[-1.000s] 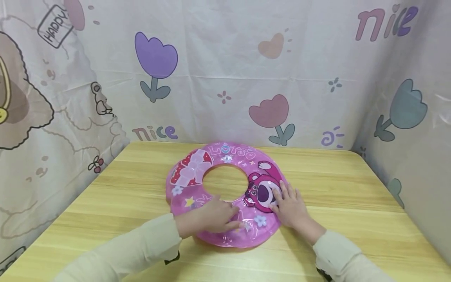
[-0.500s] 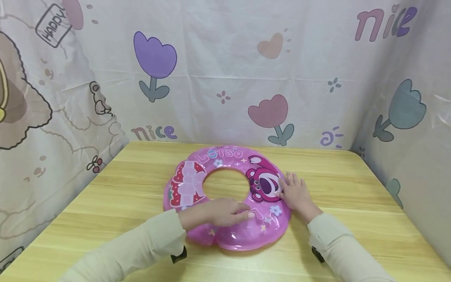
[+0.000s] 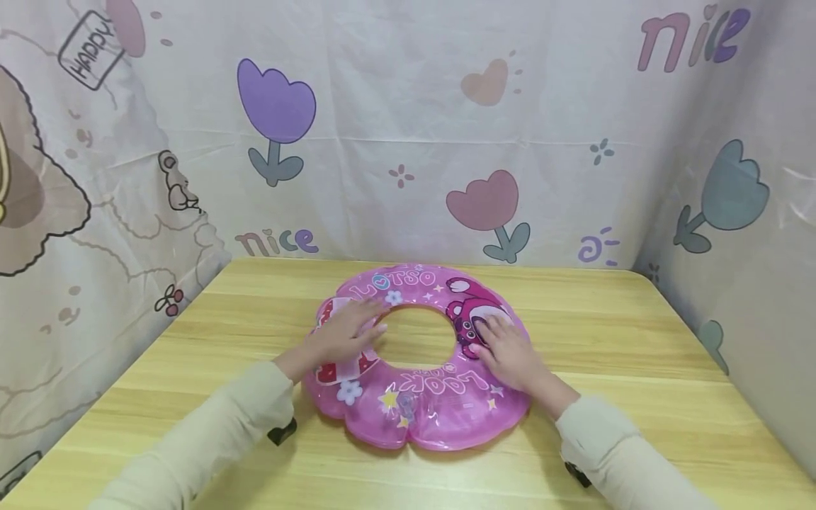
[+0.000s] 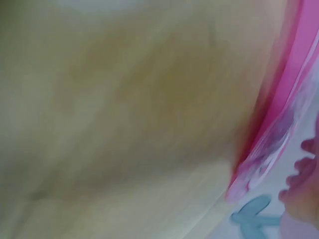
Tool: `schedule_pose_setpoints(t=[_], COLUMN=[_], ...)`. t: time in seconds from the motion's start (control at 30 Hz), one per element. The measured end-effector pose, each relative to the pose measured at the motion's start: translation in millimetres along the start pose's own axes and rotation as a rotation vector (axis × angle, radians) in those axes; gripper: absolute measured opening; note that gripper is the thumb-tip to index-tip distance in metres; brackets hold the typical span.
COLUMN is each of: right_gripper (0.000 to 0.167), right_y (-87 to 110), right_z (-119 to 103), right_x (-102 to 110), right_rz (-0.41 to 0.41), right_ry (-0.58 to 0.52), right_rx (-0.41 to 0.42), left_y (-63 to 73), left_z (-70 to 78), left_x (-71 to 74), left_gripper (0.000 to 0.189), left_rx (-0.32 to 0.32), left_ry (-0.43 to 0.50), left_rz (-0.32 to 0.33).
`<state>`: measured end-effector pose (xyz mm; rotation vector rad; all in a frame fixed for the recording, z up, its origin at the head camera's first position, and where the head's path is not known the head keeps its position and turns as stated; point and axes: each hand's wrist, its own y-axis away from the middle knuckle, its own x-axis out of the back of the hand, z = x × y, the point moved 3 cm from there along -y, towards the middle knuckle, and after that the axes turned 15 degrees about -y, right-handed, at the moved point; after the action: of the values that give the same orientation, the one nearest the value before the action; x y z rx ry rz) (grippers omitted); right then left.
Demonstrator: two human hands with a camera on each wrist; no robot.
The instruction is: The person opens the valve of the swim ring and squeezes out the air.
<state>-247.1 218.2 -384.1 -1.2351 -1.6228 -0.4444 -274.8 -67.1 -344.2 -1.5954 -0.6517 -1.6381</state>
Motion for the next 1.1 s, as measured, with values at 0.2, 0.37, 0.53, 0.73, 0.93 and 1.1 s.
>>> schedule_pose_setpoints(t=[0.2,0.37,0.53,0.73,0.93,1.1], right_gripper=[0.054,0.06,0.067,0.068,0.068,0.069], right_y=[15.0,23.8,25.0,25.1,25.2,25.2], right_z=[-19.4,-20.6,-17.6,-16.8,-18.5,-18.8], right_x=[-16.3,-21.9,-26.8,-30.3,-31.2,-32.8], right_rz=[-0.151,-0.238,-0.307,-0.327,-0.329,-0.343], right_ry=[-0.158,-0.179,-0.186,-0.163,-0.15,-0.148], right_rx=[0.067,0.037,-0.025,-0.038,-0.043,-0.066], left_y=[12.0,19.7,22.6,25.5,27.3,26.2], left_z=[-34.8,-41.9,-40.1,-38.8,-37.9,-36.1], left_x=[-13.5,-26.5,-36.2,-49.4,-57.5,-61.0], left_gripper=[0.059,0.06,0.063,0.066,0.068,0.07], left_rx=[0.025,-0.001,-0.015,-0.036,-0.055,-0.044], left_ry=[-0.056,-0.134,-0.168,-0.203,-0.214,-0.251], left_rz=[-0.07,-0.141,-0.187,-0.194,-0.182,-0.192])
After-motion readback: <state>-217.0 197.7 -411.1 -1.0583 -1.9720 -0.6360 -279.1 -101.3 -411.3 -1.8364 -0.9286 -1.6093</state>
